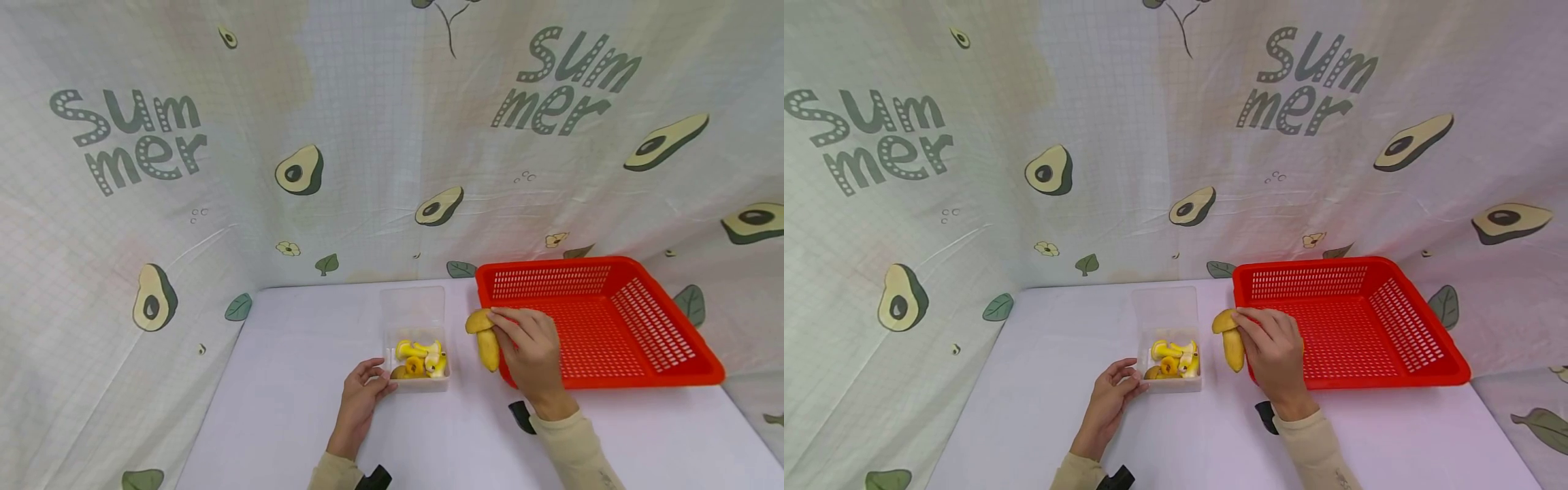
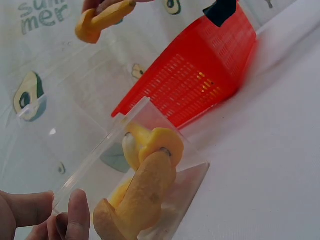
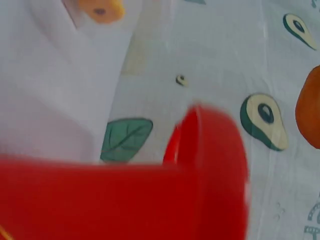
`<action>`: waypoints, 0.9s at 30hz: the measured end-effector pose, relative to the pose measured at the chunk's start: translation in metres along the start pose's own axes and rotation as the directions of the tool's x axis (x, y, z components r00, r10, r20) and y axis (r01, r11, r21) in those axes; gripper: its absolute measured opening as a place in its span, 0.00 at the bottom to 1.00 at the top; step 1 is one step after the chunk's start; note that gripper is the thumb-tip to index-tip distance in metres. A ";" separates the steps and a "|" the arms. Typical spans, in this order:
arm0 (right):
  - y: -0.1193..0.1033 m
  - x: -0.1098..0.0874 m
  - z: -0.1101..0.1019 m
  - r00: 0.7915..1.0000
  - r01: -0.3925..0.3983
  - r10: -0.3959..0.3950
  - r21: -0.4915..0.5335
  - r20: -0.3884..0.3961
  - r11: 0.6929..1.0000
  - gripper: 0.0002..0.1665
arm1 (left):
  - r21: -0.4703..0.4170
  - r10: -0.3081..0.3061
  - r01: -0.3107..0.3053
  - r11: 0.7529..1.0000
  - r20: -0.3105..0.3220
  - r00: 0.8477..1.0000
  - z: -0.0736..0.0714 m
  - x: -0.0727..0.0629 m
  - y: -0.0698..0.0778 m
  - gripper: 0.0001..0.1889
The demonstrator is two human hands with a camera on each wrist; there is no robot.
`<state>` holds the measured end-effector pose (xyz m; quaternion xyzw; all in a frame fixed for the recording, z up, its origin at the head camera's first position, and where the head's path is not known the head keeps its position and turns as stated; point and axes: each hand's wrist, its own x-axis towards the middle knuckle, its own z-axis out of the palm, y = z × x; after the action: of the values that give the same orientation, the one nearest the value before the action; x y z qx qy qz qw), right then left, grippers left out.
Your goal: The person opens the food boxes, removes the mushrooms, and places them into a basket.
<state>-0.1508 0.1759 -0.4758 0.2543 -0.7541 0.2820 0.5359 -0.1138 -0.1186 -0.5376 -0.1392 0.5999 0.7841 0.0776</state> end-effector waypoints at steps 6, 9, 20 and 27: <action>0.012 -0.001 -0.021 0.996 -0.019 0.025 -0.071 0.082 0.997 0.23 | 0.003 0.003 -0.003 1.000 -0.007 1.000 -0.001 -0.002 -0.001 0.24; 0.020 -0.003 -0.030 0.994 -0.017 0.028 -0.103 0.107 0.995 0.24 | 0.001 0.004 -0.004 1.000 0.000 1.000 0.000 -0.001 -0.001 0.23; 0.039 -0.004 -0.058 0.981 -0.098 0.124 -0.171 0.150 0.980 0.16 | 0.011 0.012 -0.012 1.000 0.010 1.000 -0.001 -0.001 0.001 0.22; 0.049 -0.003 -0.077 0.937 -0.207 0.277 -0.303 0.211 0.930 0.20 | 0.025 0.008 -0.008 1.000 0.007 1.000 -0.001 -0.001 0.001 0.22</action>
<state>-0.1324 0.2648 -0.4651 0.1151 -0.8732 0.2041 0.4274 -0.1132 -0.1196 -0.5371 -0.1331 0.6097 0.7774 0.0785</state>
